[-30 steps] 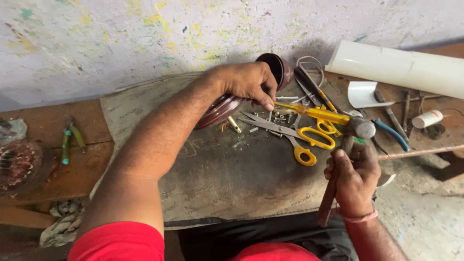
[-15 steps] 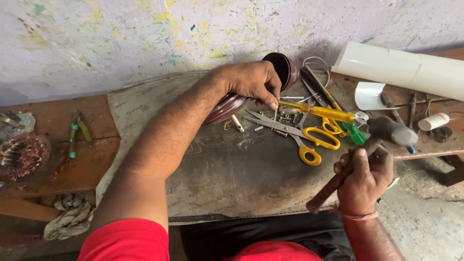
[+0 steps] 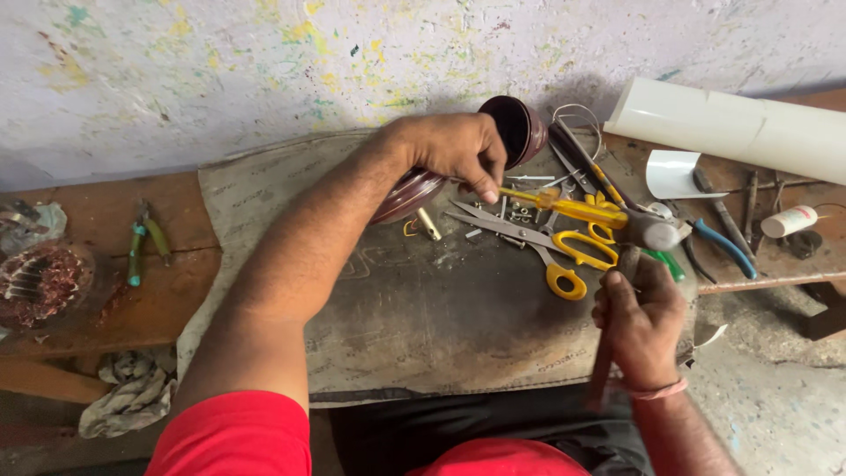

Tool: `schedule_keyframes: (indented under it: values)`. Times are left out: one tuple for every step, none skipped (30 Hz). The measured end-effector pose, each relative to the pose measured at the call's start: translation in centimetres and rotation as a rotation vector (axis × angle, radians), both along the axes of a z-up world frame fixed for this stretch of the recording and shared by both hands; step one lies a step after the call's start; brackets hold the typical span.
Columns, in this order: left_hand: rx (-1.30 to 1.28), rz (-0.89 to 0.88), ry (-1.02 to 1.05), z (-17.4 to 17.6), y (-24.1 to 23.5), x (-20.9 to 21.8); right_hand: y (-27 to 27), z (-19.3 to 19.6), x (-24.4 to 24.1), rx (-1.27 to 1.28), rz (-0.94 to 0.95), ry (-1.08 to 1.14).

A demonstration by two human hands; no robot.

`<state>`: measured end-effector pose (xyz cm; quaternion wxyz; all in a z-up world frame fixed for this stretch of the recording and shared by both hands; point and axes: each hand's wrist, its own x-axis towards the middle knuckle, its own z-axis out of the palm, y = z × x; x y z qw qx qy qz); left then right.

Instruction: The person disassembles a ceiling fan motor on a workbench by hand, using a screwdriver and a hammer to pry open the casing and manipulate internal components like wires and screws.

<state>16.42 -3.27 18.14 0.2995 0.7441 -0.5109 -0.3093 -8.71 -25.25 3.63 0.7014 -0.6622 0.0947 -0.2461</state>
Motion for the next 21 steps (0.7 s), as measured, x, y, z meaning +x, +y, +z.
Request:
schedule_keyframes:
  values:
    - [0.016,0.004,-0.014,0.0,0.4,-0.1,-0.3,0.0,-0.1,0.005,-0.022,-0.014]
    - [0.027,0.008,-0.030,0.1,0.6,-0.1,-0.7,0.2,-0.2,0.006,-0.045,-0.030]
    - [0.007,-0.013,-0.043,0.2,0.1,0.0,-0.9,0.4,-0.3,0.007,-0.067,-0.047]
    - [-0.005,-0.018,-0.052,0.2,0.2,-0.1,-0.2,0.2,-0.2,0.090,-0.089,-0.131]
    - [-0.016,-0.022,-0.061,0.1,0.6,-0.2,0.8,-0.2,-0.2,0.174,-0.111,-0.215]
    - [-0.015,-0.017,-0.034,0.1,0.6,-0.1,0.9,-0.4,-0.3,0.249,-0.147,-0.306]
    - [-0.013,-0.011,-0.007,0.1,0.6,-0.1,1.0,-0.6,-0.1,0.218,-0.106,-0.271]
    - [-0.009,-0.007,0.023,0.0,0.6,-0.2,1.3,-0.9,0.0,0.190,-0.065,-0.234]
    - [-0.006,-0.024,-0.007,0.1,0.8,-0.1,1.3,-1.1,0.0,0.161,-0.025,-0.198]
    - [-0.003,-0.044,-0.036,0.2,1.0,-0.1,0.9,-1.0,0.0,0.099,-0.013,-0.143]
    - [0.000,-0.064,-0.065,0.3,0.9,-0.1,0.3,-0.7,0.1,0.038,0.000,-0.088]
    - [0.019,-0.048,-0.099,0.2,0.8,-0.1,-0.1,-0.4,0.1,-0.024,0.013,-0.036]
    - [0.038,-0.032,-0.132,0.1,0.7,-0.2,-0.1,-0.2,-0.2,-0.009,-0.032,-0.104]
    - [0.060,0.002,-0.162,0.0,1.3,-0.4,0.3,-0.1,-0.4,0.008,-0.057,-0.170]
    - [0.034,-0.003,-0.109,-0.1,1.6,-0.5,0.9,-0.1,-0.6,0.026,-0.082,-0.236]
    - [0.004,-0.017,-0.060,0.0,1.3,-0.4,1.3,-0.1,-0.6,0.065,-0.081,-0.239]
    - [-0.026,-0.032,-0.012,0.0,1.2,-0.2,1.6,-0.2,-0.6,0.105,-0.080,-0.241]
    - [-0.029,-0.040,-0.027,0.0,1.2,0.0,1.7,-0.3,-0.7,0.144,-0.088,-0.241]
    - [-0.032,-0.048,-0.043,0.0,1.1,0.3,1.7,-0.4,-0.6,0.112,-0.079,-0.222]
    - [-0.035,-0.061,-0.054,-0.2,1.0,0.4,1.6,-0.6,-0.7,0.078,-0.075,-0.200]
    - [-0.072,-0.054,-0.007,-0.5,0.9,0.7,1.4,-0.8,-0.9,0.045,-0.070,-0.177]
